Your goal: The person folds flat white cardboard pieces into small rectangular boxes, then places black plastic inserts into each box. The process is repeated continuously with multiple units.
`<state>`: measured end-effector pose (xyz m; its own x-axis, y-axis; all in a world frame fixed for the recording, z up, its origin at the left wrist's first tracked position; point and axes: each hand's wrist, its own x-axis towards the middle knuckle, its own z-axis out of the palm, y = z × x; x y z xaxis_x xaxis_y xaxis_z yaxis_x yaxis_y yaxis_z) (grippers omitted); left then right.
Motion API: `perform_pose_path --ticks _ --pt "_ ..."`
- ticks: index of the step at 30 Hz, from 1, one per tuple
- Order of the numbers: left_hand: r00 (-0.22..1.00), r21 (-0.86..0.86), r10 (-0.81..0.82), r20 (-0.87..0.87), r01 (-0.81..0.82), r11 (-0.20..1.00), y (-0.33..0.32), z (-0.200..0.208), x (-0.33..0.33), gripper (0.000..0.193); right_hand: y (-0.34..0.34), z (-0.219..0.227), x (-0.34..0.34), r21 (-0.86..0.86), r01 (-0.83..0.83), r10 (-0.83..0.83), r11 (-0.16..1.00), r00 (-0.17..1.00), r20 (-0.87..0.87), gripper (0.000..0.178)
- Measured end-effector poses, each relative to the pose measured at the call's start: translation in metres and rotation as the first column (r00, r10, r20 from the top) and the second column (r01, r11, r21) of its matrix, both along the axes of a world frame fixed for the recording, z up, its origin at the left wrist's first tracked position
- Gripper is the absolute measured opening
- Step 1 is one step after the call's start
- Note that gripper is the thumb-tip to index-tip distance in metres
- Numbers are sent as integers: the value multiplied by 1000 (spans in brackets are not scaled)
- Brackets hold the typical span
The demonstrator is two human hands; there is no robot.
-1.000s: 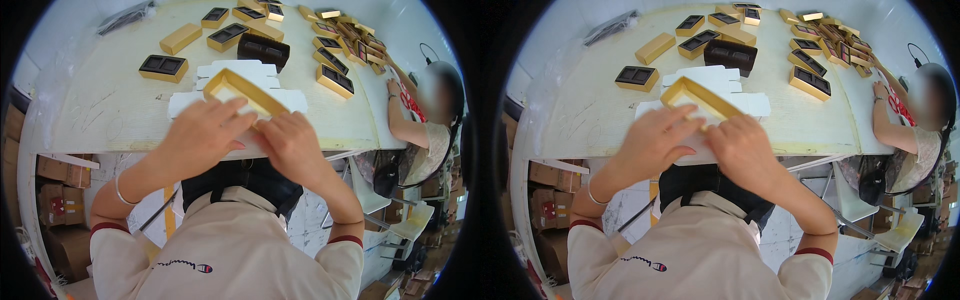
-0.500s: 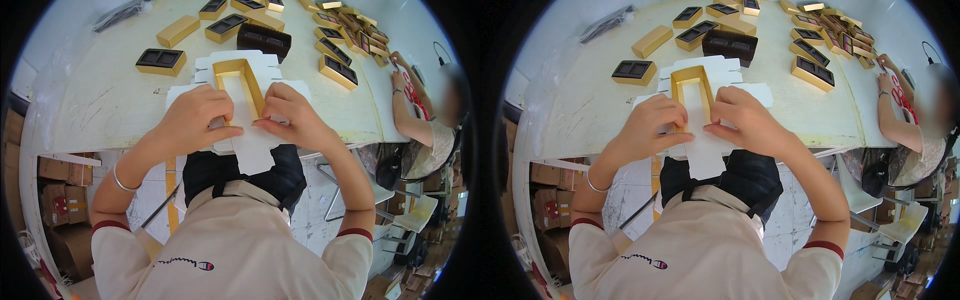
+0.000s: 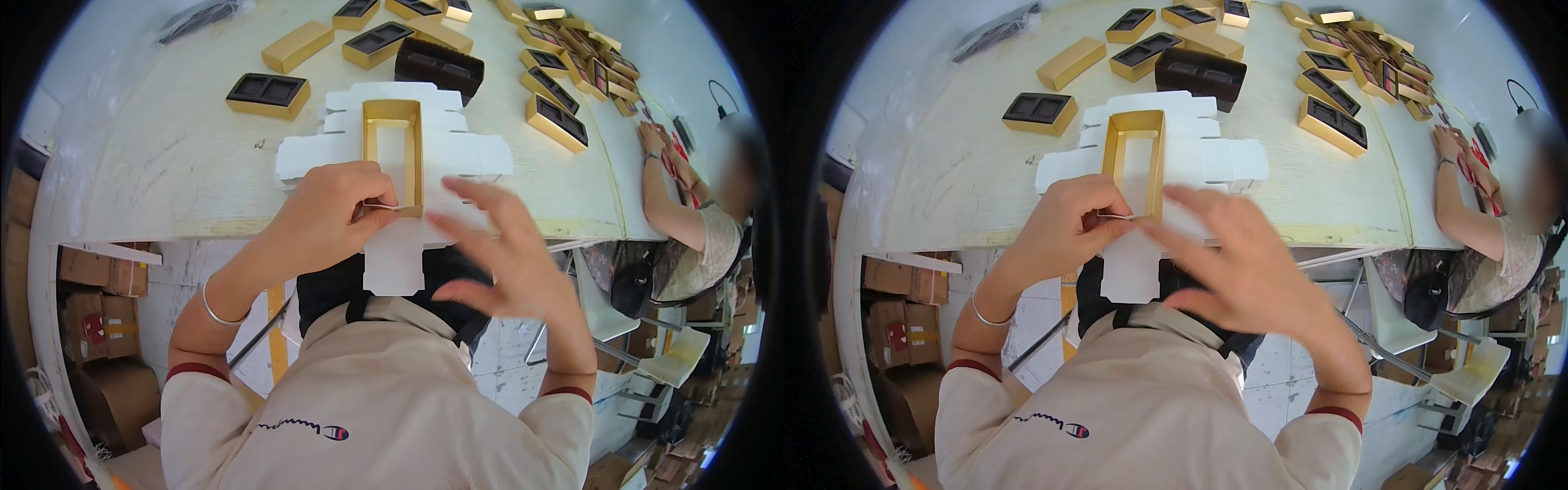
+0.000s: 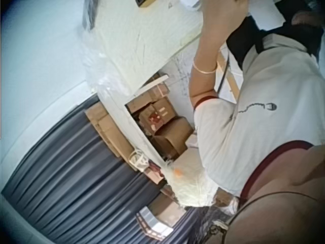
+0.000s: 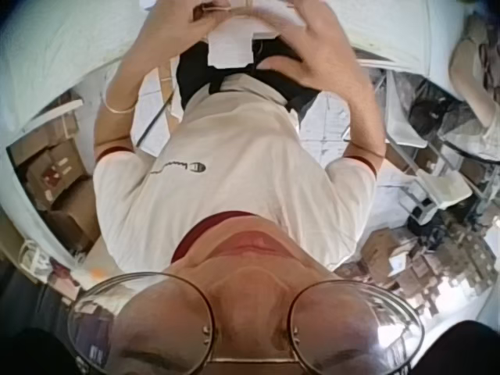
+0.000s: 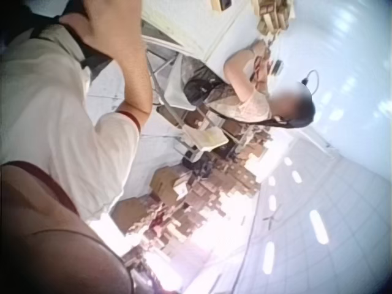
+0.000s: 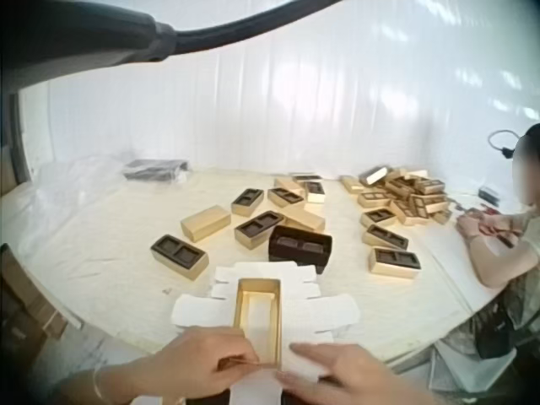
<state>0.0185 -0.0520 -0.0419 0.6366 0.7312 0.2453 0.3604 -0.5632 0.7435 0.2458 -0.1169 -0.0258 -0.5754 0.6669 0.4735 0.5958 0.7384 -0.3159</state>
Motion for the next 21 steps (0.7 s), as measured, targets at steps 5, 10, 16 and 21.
perform_pose_path --ticks 5,10,16,21 --pt "997 4 -67 -45 67 998 5 1 2 10 -2 -47 -15 243 29 -27 970 1000 -12 44" --pt "992 -353 -124 21 124 927 20 13 -8 18 25 -42 -29 -82 131 -154 988 866 -477 30" --pt "985 -260 -1 170 46 965 9 0 -3 25 30 -38 -41 -8 189 -172 982 876 -451 27" --pt "986 166 73 150 -98 981 -2 -15 2 17 27 -35 -41 304 228 -195 925 971 -136 22"
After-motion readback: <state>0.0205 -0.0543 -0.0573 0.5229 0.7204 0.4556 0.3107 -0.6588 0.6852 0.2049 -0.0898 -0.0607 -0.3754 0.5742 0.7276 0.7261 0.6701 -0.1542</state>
